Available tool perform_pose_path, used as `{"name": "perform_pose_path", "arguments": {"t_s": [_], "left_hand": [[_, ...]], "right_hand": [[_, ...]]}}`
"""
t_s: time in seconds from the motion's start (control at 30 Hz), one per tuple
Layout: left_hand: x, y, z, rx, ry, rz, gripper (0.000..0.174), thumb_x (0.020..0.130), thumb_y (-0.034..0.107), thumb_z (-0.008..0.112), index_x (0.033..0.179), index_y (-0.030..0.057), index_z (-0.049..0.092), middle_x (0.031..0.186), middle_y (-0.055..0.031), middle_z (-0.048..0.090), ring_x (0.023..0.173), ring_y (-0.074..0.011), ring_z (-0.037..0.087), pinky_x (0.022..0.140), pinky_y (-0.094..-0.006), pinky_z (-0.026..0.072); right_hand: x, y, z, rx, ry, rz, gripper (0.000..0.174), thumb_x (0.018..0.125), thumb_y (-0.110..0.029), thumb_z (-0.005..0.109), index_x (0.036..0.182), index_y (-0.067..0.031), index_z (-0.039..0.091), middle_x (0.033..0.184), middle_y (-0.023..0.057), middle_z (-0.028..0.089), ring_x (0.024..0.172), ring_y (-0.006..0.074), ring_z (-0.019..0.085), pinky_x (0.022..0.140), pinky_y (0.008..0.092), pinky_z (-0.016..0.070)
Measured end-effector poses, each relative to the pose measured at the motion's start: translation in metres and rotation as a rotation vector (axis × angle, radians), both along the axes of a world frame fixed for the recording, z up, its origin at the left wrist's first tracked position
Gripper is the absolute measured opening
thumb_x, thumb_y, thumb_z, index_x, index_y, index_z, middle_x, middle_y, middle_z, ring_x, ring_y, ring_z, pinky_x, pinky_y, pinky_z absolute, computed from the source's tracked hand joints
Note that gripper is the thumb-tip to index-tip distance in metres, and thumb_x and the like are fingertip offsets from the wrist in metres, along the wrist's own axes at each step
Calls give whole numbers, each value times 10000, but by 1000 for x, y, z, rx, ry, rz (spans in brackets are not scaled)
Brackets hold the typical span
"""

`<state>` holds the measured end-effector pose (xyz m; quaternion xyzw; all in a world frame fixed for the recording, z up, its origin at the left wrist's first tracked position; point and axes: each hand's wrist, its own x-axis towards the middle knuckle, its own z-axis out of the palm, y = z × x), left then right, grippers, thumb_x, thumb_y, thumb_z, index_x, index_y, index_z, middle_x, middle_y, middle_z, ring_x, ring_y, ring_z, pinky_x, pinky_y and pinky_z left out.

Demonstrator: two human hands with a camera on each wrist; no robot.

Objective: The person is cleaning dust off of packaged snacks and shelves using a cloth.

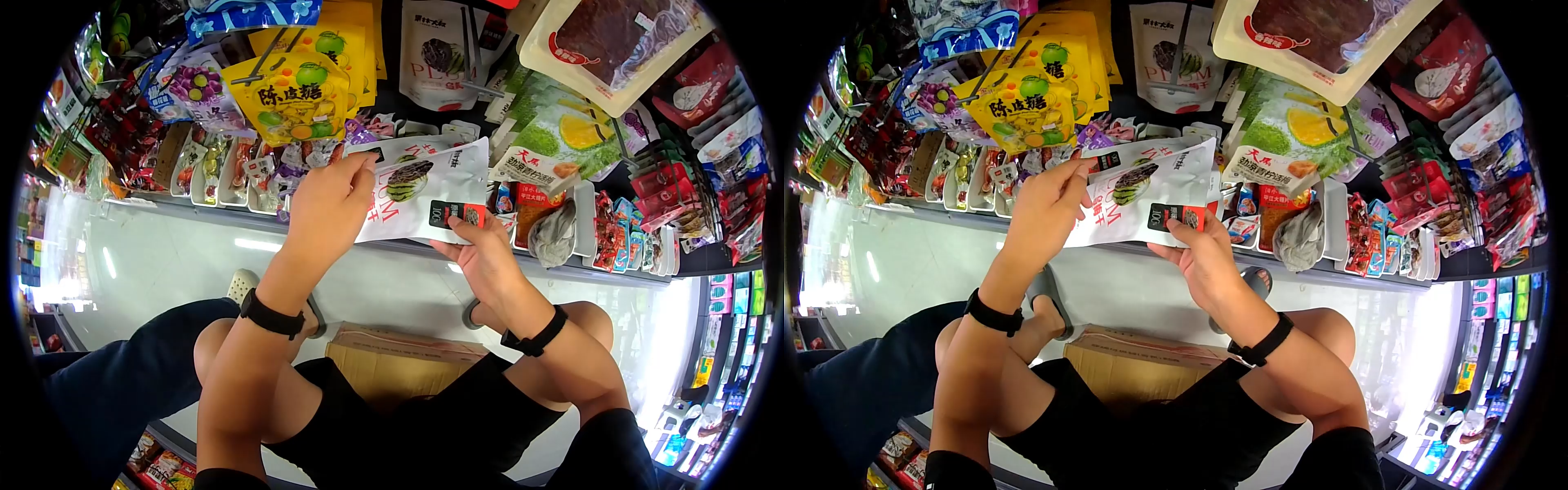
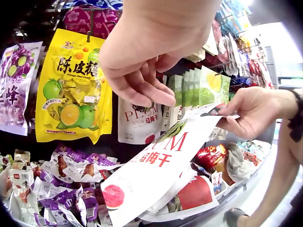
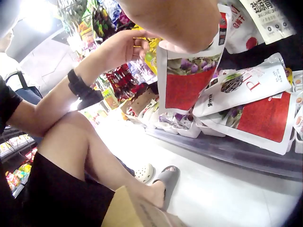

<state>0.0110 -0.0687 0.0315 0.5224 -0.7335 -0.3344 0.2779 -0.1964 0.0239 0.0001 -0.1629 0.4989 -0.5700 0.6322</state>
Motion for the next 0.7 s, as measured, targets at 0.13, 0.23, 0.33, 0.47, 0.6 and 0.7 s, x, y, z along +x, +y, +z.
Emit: {"name": "perform_pose_path", "arguments": {"t_s": [0.13,0.23,0.33,0.47,0.6,0.7], "left_hand": [[-2,2,3,-36,16,-19,300,974,182,544,1160,-6,686,697,-113,679,569,-157,620,557,-288,472],[-3,3,4,-125,1,-47,269,956,165,570,1114,-4,708,697,-115,687,566,-151,615,557,-281,469],[-3,1,2,-74,0,-20,254,954,182,590,1056,-9,722,689,-117,688,575,-150,618,563,-282,469],[-2,-1,9,-13,10,-20,280,971,224,583,1066,-6,713,726,-116,701,598,-160,635,574,-290,475],[-5,-1,1,-39,60,3,351,1006,283,531,1153,-6,665,764,-116,706,621,-187,654,594,-307,485],[-5,-1,0,-83,30,29,390,1022,300,491,1222,-6,628,793,-129,705,672,-217,668,645,-323,500]], "right_hand": [[-1,-1,0,-14,18,22,256,918,-11,603,1163,-39,535,1121,66,649,1010,183,660,862,388,597],[1,-2,5,-35,67,17,259,918,-15,606,1163,-33,522,1115,68,647,1001,174,657,847,378,595],[-2,-7,9,-96,131,64,266,919,-22,611,1168,-29,516,1095,61,648,978,167,657,840,374,593],[-2,-8,27,-136,211,106,252,915,-17,618,1149,-26,524,1053,57,650,957,157,657,844,378,594],[-6,-6,25,-221,307,150,204,912,-13,635,1100,-19,556,1014,52,657,912,109,642,798,306,557],[-4,-5,29,-290,378,163,184,915,-22,646,1084,-18,573,981,36,662,873,77,624,771,257,516]]}}
